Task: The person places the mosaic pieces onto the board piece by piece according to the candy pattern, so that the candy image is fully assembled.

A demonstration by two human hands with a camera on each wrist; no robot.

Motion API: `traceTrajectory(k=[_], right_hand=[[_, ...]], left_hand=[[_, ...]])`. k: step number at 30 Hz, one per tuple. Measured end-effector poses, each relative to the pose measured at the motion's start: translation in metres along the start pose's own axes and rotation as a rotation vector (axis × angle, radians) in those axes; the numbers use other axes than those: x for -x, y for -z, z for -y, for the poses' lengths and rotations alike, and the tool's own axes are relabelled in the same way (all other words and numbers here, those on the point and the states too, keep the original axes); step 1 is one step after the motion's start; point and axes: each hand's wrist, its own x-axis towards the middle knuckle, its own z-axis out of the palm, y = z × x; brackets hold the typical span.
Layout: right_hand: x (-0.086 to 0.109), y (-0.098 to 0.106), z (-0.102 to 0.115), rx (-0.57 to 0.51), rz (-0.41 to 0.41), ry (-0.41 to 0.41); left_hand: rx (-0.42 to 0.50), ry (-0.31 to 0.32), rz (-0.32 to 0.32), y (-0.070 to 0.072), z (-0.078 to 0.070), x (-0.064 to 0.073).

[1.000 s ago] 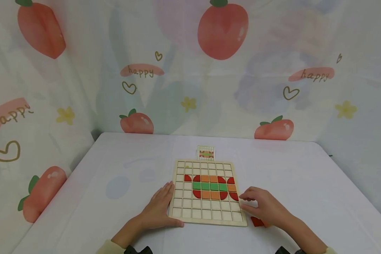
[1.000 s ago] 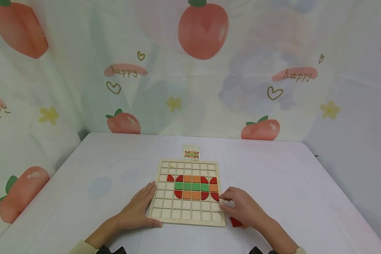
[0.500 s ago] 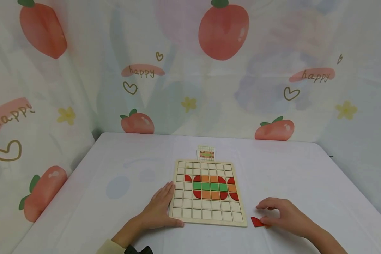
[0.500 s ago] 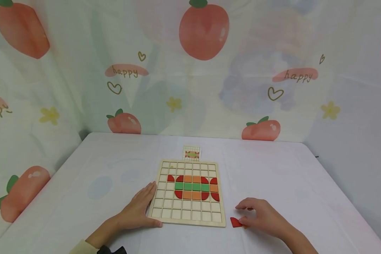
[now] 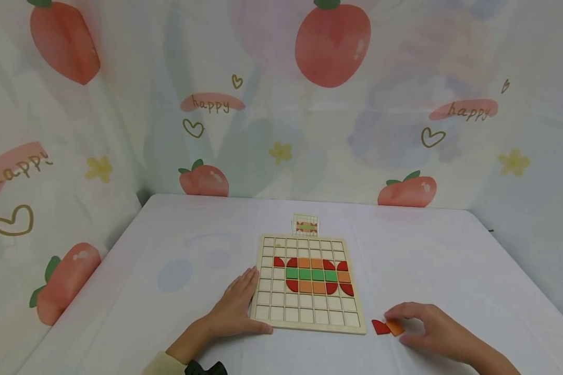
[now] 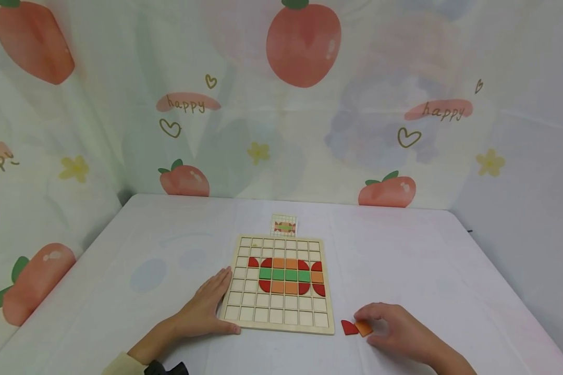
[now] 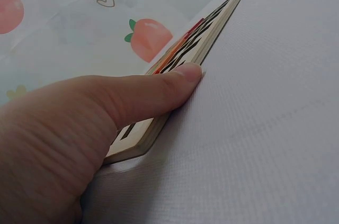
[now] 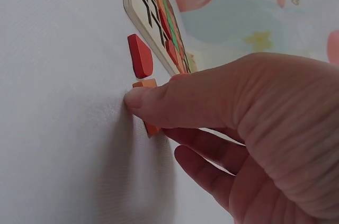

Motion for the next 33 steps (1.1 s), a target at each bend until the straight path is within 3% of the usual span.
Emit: traceTrajectory(k=[4,11,19,27,33], right_hand=[[0.001,-0.002,-0.002,-0.020,0.011,-0.012],[0.003,-0.007,-0.006,0.048,-0.075,0.127],[0.005,-0.004,-0.002,0.044,-0.006,0.040],[-0.002,0.001,0.004,0.027,-0.132,0.162],[-0.019,-0.001,0.012,0.028,-0.168,0.204]], left_hand=[[-0.007,0.001,0.000,0.000,0.001,-0.001],[-0.002,0.003,-0.001,0.000,0.001,-0.001],[0.001,-0.008,-0.008,-0.002,0.003,-0.001],[0.003,0.007,-0.002,-0.001,0.002,-0.001],[0.013,0.003,0.004,-0.002,0.001,-0.001]])
